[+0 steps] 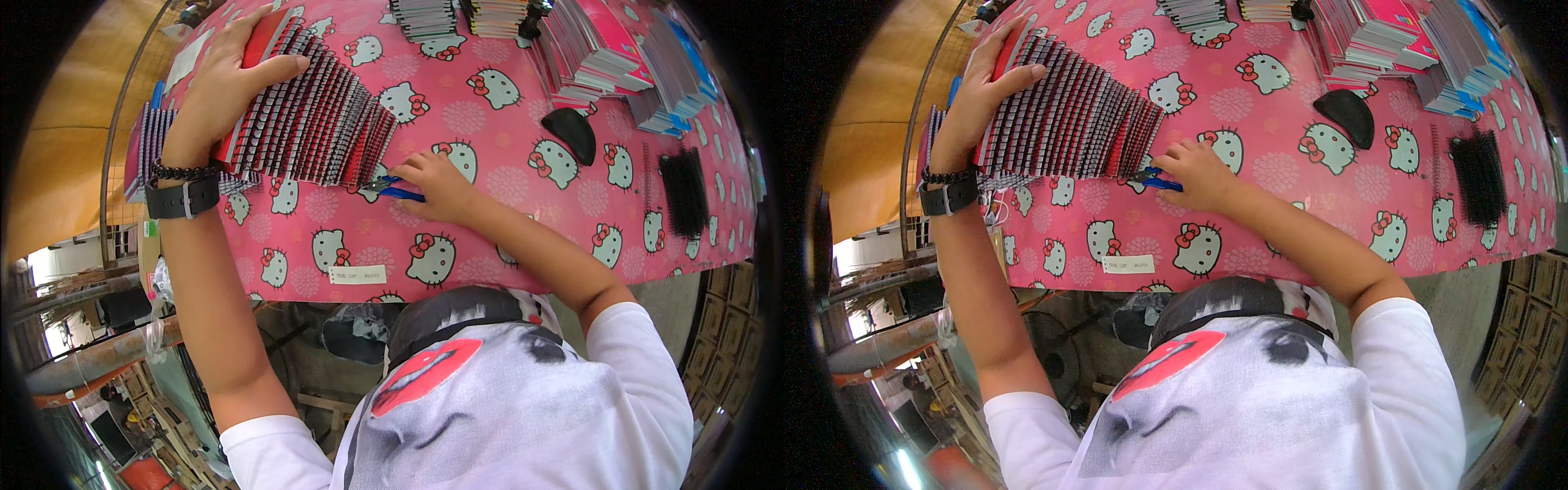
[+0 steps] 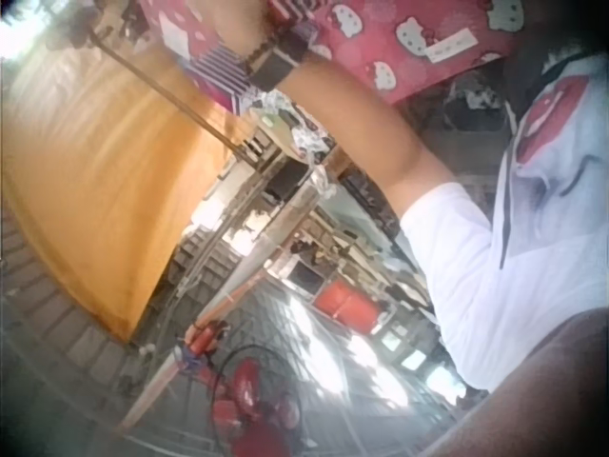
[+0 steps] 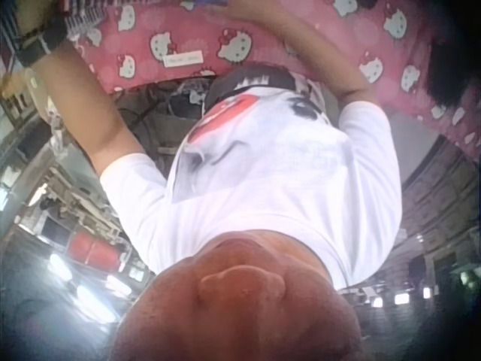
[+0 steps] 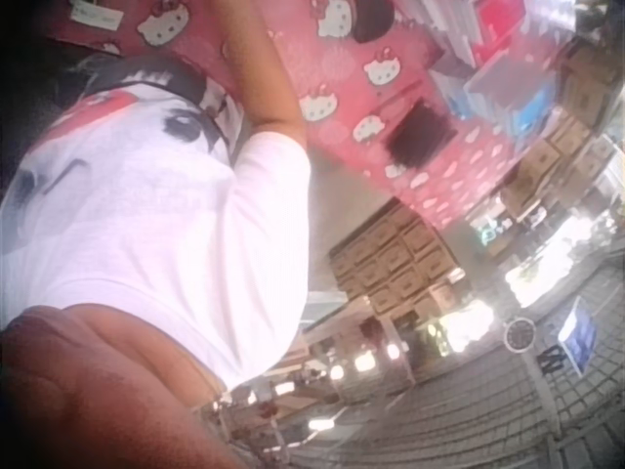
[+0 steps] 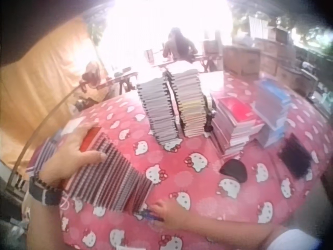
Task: The person uses pliers to bend the ends of the wire spiral on several notebooks to secure the binding, working through stacks of red, green, and purple notebooks.
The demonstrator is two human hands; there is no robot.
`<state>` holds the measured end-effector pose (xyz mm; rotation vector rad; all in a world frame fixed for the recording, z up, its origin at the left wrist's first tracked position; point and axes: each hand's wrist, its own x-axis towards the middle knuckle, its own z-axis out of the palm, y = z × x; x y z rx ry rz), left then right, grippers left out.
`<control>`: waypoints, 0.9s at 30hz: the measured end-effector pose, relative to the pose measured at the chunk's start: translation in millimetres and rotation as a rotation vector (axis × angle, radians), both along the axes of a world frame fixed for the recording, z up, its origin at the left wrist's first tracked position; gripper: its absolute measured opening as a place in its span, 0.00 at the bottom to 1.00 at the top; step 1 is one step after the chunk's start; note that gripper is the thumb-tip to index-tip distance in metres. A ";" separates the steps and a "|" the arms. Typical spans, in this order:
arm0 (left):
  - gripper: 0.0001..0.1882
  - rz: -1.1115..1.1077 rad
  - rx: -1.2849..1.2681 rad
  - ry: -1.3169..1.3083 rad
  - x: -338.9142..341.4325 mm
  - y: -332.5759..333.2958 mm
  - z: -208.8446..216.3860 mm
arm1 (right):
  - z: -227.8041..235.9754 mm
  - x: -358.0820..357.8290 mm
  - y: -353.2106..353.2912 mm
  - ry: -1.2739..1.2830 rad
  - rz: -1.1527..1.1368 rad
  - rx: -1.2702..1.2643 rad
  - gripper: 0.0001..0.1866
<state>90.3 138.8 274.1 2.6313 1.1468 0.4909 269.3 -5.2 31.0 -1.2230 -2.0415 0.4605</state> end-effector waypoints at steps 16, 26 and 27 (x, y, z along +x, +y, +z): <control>0.38 0.029 0.049 0.035 -2.8 -1.5 0.0 | 5.8 -6.2 -0.4 0.075 0.047 -0.159 0.20; 0.46 0.037 0.111 0.040 -5.0 2.7 -2.7 | 7.0 -4.8 2.8 -0.152 -0.064 0.084 0.18; 0.44 0.040 0.109 0.040 -4.7 2.0 -2.9 | 6.8 -5.5 2.1 -0.159 -0.063 0.103 0.18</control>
